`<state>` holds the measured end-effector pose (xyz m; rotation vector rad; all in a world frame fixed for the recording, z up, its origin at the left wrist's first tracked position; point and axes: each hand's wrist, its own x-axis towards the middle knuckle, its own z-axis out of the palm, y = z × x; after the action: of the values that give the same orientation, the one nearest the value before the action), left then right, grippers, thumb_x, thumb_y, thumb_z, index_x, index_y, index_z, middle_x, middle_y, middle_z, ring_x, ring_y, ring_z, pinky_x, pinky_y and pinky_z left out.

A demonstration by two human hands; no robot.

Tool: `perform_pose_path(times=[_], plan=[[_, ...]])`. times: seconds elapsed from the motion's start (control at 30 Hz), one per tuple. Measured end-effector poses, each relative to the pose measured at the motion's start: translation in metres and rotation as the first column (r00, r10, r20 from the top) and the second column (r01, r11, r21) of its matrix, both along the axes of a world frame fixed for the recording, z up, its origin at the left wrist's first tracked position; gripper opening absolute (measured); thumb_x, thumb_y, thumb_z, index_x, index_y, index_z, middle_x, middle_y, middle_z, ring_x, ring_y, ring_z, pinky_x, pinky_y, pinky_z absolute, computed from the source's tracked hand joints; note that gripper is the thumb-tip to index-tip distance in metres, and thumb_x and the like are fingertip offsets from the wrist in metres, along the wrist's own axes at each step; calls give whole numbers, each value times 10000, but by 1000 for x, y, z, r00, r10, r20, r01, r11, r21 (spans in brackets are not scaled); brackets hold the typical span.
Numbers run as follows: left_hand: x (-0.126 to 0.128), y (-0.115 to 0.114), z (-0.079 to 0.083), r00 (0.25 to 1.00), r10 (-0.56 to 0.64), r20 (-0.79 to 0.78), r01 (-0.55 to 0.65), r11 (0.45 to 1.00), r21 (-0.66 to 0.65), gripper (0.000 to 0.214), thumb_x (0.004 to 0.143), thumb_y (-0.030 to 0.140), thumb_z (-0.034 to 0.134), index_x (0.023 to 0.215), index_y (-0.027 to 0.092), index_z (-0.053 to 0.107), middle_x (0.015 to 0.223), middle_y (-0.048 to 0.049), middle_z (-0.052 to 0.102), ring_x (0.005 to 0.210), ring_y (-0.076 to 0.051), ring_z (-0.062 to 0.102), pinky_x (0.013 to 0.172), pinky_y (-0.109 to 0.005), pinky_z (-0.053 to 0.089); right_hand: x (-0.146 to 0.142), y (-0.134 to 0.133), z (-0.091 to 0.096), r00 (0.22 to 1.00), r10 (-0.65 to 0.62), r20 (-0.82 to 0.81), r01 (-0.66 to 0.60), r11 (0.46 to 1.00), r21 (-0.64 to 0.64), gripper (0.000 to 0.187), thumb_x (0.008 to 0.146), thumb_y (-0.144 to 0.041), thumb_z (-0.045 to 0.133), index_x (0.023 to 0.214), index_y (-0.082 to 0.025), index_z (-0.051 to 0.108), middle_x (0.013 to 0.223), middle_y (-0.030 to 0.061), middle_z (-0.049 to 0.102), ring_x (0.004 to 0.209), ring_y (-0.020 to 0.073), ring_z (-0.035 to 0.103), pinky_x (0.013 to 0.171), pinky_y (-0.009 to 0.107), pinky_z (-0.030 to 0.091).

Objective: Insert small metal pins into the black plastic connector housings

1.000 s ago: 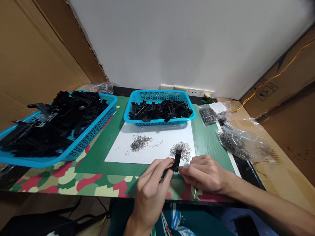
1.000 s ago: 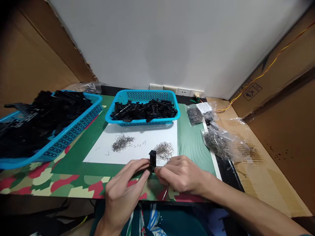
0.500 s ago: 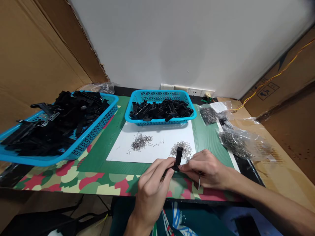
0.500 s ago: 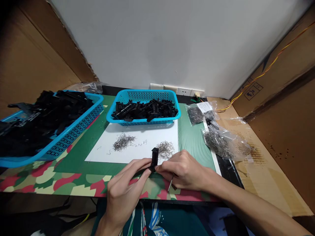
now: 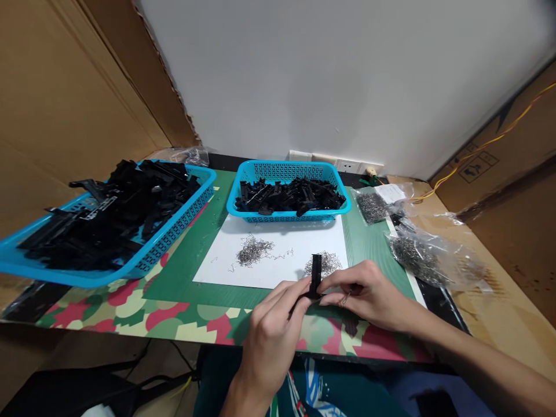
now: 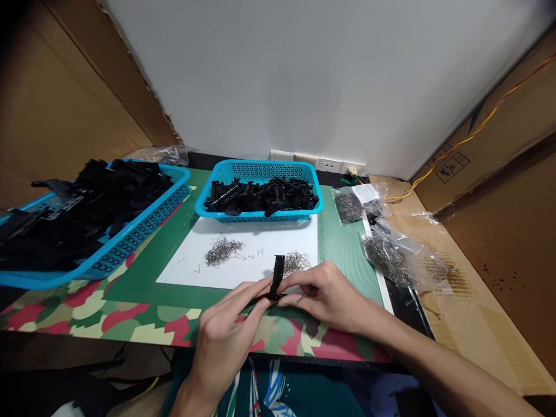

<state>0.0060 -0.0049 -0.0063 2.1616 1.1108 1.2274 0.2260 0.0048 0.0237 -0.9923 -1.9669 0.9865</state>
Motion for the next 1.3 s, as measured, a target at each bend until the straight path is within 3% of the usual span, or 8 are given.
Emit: perform_pose_path(times=[0.2, 0.3, 0.4, 0.5, 0.6, 0.67, 0.83, 1.3], plan=[[1, 4, 1, 995, 78, 60, -77, 997, -6, 286, 967, 93, 681, 1224, 199, 749, 1082, -52, 821, 937, -209, 803, 831, -275, 652, -1, -3, 3, 996, -48, 80, 48, 999, -4, 317, 1023, -343, 671, 1235, -130, 774, 654, -18, 654, 498, 71, 358, 476, 203, 319], [2, 5, 3, 994, 91, 67, -90, 996, -29, 269, 968, 107, 684, 1207, 206, 759, 1099, -47, 825, 939, -211, 808, 825, -280, 661, -2, -5, 5, 994, -41, 104, 44, 998, -33, 363, 1027, -312, 649, 1328, -127, 731, 564, -73, 521, 477, 69, 315, 465, 199, 284], [2, 4, 6, 993, 97, 65, -94, 995, -38, 256, 958, 98, 684, 1175, 208, 765, 1062, -37, 828, 918, -207, 808, 816, -283, 662, -4, -5, 4, 993, -52, 104, 52, 999, 2, 323, 1033, -286, 629, 1290, -129, 746, 565, -71, 535, 470, 68, 336, 464, 199, 294], [3, 2, 6, 994, 89, 69, -87, 996, -25, 240, 941, 86, 690, 1130, 211, 769, 1027, -31, 826, 905, -206, 805, 810, -285, 660, -7, -4, -3, 989, -114, 90, 96, 979, 180, 227, 1040, -264, 617, 1113, -134, 787, 601, -31, 643, 456, 70, 417, 453, 204, 333], [3, 1, 4, 995, 81, 66, -80, 997, -13, 269, 934, 65, 679, 1140, 217, 762, 1033, -27, 823, 918, -203, 803, 823, -288, 661, -10, -4, -12, 984, -145, 104, 87, 899, 430, 186, 1039, -178, 583, 1027, -139, 764, 667, 15, 722, 489, 94, 551, 482, 223, 409], [2, 0, 3, 994, 80, 73, -78, 997, -25, 302, 928, 46, 671, 1157, 223, 754, 1052, -20, 822, 931, -194, 807, 846, -279, 664, -10, -5, -15, 982, -151, 116, 70, 853, 518, 180, 1022, -119, 568, 1031, -138, 746, 680, 22, 732, 513, 108, 596, 503, 237, 439], [2, -2, 4, 987, 102, 124, -94, 993, -71, 362, 907, 14, 670, 1188, 233, 734, 1064, -2, 827, 933, -170, 822, 879, -227, 662, -12, -8, -12, 986, -159, 45, 121, 879, 461, 128, 975, -118, 617, 971, -155, 740, 629, -10, 712, 462, 83, 549, 466, 221, 415], [3, -3, 4, 985, 103, 140, -95, 993, -64, 366, 900, 4, 677, 1187, 223, 736, 1047, -8, 825, 909, -174, 824, 853, -244, 675, -12, -8, -10, 998, -64, 20, 49, 898, 436, 140, 986, -138, 587, 972, -160, 725, 577, -39, 632, 468, 79, 525, 473, 213, 430]])
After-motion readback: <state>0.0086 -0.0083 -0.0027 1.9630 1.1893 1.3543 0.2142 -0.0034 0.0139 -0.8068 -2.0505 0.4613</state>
